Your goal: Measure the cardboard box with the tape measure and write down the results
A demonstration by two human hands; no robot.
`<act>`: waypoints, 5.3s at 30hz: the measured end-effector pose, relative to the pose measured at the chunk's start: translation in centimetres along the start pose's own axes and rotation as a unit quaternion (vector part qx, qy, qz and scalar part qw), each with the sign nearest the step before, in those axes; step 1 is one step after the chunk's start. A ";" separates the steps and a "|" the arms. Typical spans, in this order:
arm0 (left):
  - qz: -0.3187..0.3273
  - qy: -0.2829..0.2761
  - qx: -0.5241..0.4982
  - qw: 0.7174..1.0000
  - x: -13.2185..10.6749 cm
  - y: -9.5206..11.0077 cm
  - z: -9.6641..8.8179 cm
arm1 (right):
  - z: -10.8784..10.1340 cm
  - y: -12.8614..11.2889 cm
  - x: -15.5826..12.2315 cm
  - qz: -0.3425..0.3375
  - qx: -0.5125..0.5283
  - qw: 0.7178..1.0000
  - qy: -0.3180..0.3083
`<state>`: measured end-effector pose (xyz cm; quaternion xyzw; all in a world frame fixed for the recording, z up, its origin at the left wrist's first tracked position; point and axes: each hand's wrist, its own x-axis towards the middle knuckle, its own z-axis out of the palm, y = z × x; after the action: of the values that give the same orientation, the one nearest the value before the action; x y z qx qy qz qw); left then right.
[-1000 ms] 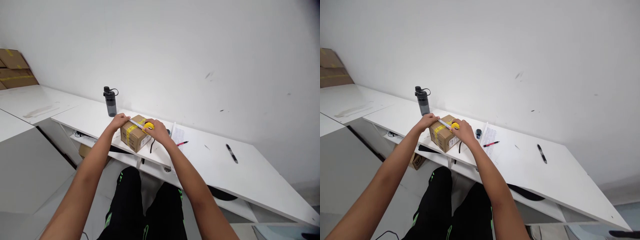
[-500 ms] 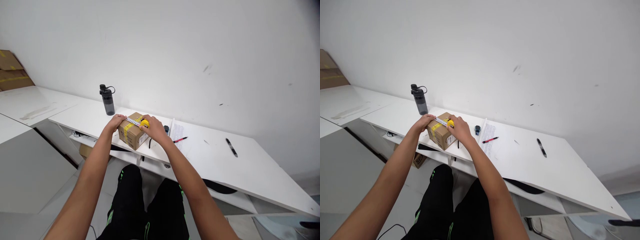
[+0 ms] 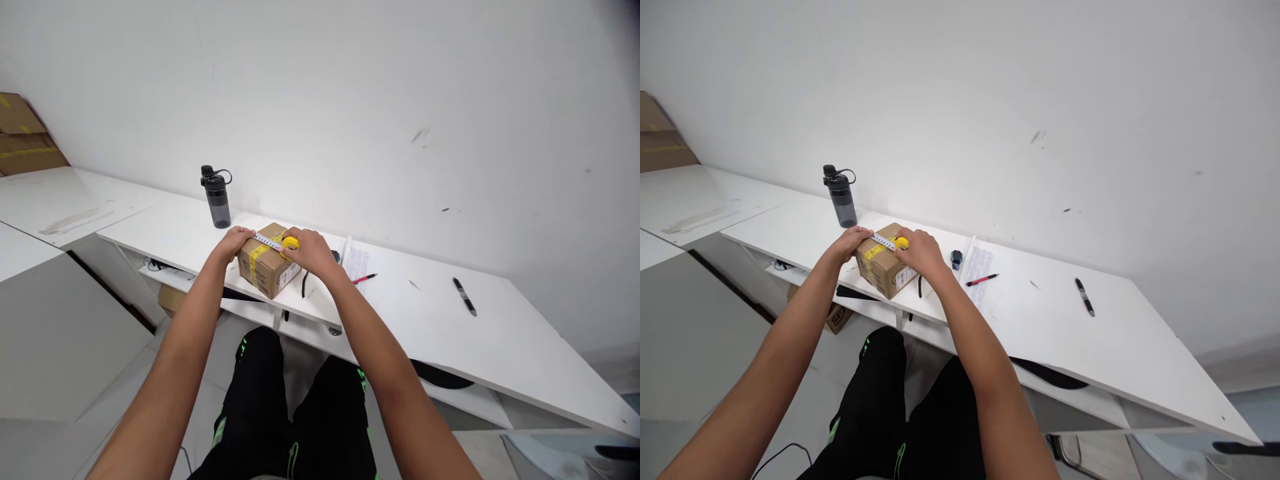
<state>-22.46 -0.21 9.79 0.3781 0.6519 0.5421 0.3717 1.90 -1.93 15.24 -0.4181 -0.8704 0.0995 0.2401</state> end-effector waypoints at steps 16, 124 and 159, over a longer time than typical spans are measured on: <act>0.010 0.000 0.024 1.000 -0.2 -0.2 0.0 | -2.2 -0.7 3.3 -0.066 -0.079 0.986 -0.132; 0.130 0.060 -0.048 0.988 -11.3 -5.8 -1.7 | 2.1 -1.6 2.4 0.089 0.296 0.935 0.175; 0.135 0.065 -0.211 0.966 -4.6 -5.9 2.1 | 3.0 -5.6 7.0 -0.001 -0.088 0.995 -0.052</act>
<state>-19.09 -4.23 4.03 0.3396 0.4885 0.7356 0.3238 -7.20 0.04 17.05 -0.4308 -0.8876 0.0438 0.1570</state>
